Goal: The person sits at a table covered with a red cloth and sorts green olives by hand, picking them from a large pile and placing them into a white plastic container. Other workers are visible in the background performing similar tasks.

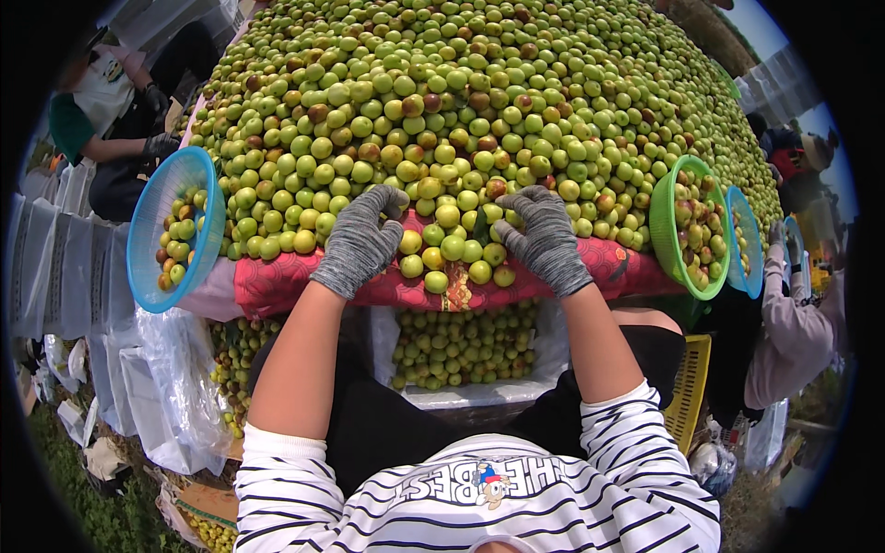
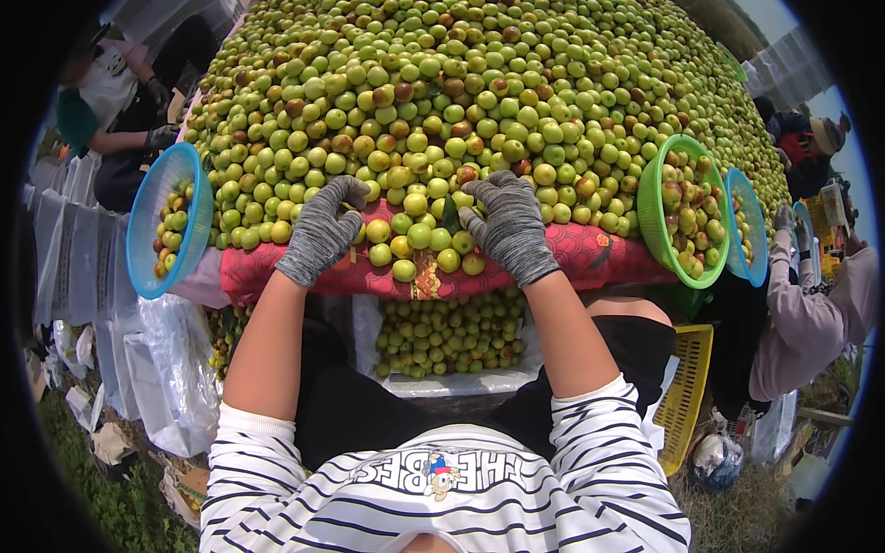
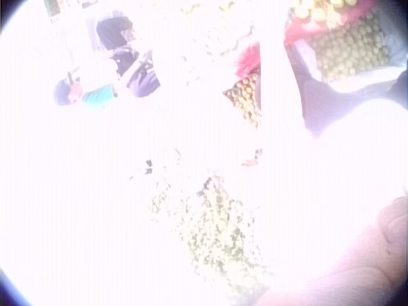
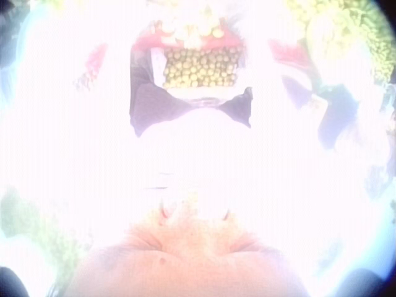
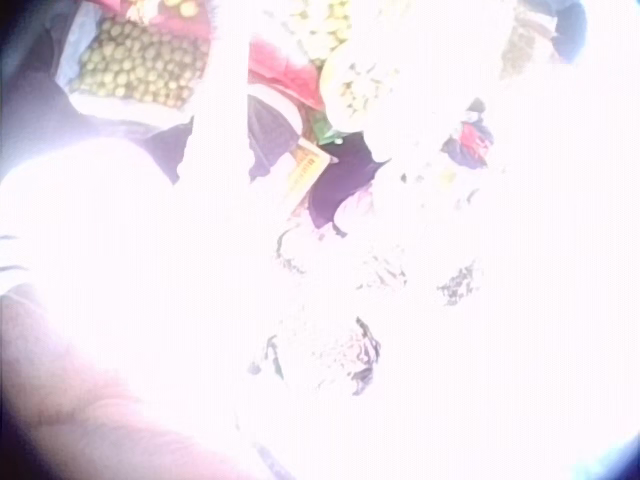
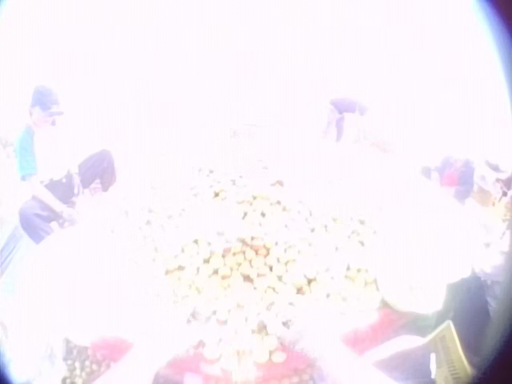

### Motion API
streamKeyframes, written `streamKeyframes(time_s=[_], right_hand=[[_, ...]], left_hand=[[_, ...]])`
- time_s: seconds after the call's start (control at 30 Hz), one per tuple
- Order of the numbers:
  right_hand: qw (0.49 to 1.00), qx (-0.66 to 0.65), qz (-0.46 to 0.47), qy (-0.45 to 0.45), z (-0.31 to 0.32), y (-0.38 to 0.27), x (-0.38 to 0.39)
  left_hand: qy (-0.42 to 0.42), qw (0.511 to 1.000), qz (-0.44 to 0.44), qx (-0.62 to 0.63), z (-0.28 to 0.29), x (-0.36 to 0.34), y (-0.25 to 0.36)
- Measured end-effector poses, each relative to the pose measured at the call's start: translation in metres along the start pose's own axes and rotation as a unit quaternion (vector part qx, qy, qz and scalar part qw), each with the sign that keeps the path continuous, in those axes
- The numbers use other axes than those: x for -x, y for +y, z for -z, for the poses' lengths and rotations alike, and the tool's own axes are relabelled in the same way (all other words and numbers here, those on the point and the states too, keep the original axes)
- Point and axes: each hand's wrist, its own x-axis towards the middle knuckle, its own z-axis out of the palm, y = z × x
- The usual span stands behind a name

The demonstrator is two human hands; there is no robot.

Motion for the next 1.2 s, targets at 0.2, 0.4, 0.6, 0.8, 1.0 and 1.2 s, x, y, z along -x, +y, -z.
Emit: streamKeyframes(time_s=[0.2, 0.4, 0.6, 0.8, 1.0, 1.2], right_hand=[[0.999, -0.022, 0.005, 0.049, -0.018, -0.001, -0.005], [0.998, 0.063, -0.016, 0.02, -0.012, -0.015, -0.004], [0.994, 0.082, -0.049, -0.059, -0.004, -0.028, -0.006], [0.941, -0.303, 0.151, 0.018, 0.016, -0.065, 0.056], [0.933, -0.355, 0.035, 0.056, 0.013, -0.01, 0.079], [0.828, -0.496, -0.212, 0.154, -0.043, 0.022, 0.067]], left_hand=[[-0.005, 0.999, 0.033, -0.01, 0.004, 0.009, -0.002], [-0.049, 0.999, 0.012, 0.012, -0.013, 0.022, 0.017], [-0.084, 0.995, 0.043, -0.02, -0.002, 0.04, 0.042], [-0.105, 0.994, 0.009, -0.013, 0.003, 0.081, 0.068], [0.127, 0.918, 0.221, -0.304, 0.145, 0.152, 0.038], [0.079, 0.906, 0.256, -0.328, 0.136, 0.158, 0.03]])
